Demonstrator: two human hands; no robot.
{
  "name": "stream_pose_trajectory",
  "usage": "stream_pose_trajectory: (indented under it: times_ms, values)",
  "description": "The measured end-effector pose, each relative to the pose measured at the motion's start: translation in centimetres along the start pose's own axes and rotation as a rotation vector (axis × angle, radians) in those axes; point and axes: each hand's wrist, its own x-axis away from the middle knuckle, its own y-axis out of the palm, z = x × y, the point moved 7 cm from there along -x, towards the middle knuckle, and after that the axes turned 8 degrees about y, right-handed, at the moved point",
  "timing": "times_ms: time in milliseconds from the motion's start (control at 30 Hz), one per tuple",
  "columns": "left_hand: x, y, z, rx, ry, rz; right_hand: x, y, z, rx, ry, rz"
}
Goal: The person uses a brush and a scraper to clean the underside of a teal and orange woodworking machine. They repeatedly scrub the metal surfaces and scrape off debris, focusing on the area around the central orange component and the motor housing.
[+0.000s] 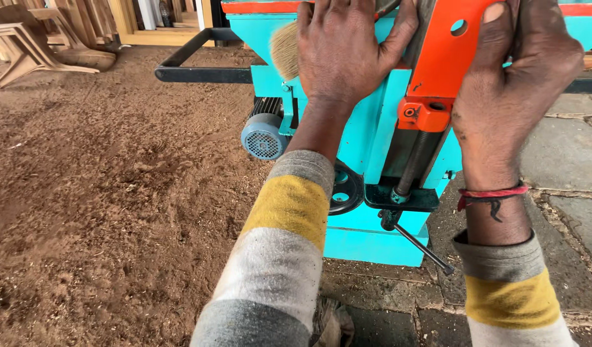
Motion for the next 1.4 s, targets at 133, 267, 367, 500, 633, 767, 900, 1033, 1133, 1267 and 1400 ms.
stream_pose_trajectory:
  times_ms: [133, 267, 367, 500, 633, 767, 900, 1033, 1133, 1267, 1400]
  values:
    - [0.1, 0.3, -0.2, 0.036, -0.019, -0.034, 0.1, -0.1, -0.2, -0.009, -0.043, -0.006]
    - [0.1, 0.1, -0.2, 0.042, -0.028, -0.013, 0.4, -0.4, -0.3, 0.031, -0.036, 0.013]
    - [0.0, -0.4, 0.0, 0.052, -0.02, 0.039, 1.6, -1.2, -1.4, 0.107, -0.034, 0.008]
    - [-0.6, -0.3, 0.0, 0.039, -0.08, -0.065, 1.9, -1.6, -3.4, 0.072, -0.057, -0.009]
    - [-1.4, -0.9, 0.3, 0.051, -0.05, -0.063, -2.9, -1.6, -2.7, 0.006, -0.034, 0.019]
    - [-1.9, -1.3, 0.5, 0.047, -0.053, -0.126, -4.9, -1.5, -2.2, 0.025, 0.015, 0.063]
    - [-2.3, -1.3, 0.5, 0.069, -0.102, -0.184, -5.5, -2.0, -1.9, 0.047, 0.105, 0.161]
    - [-2.4, -1.1, 0.7, 0.032, -0.072, -0.164, -4.6, -2.2, -1.7, 0.111, 0.143, 0.149]
    - [-2.3, -1.1, 0.6, 0.028, -0.058, -0.147, -1.2, -1.8, -0.4, 0.014, 0.5, 0.065]
    - [-2.2, -0.3, 0.4, -0.003, -0.051, -0.208, -3.2, -0.9, -0.3, -0.191, 0.349, 0.128]
    - [-2.1, 0.4, 0.2, 0.002, -0.086, -0.288, -2.8, -0.9, 0.4, -0.272, 0.428, 0.113]
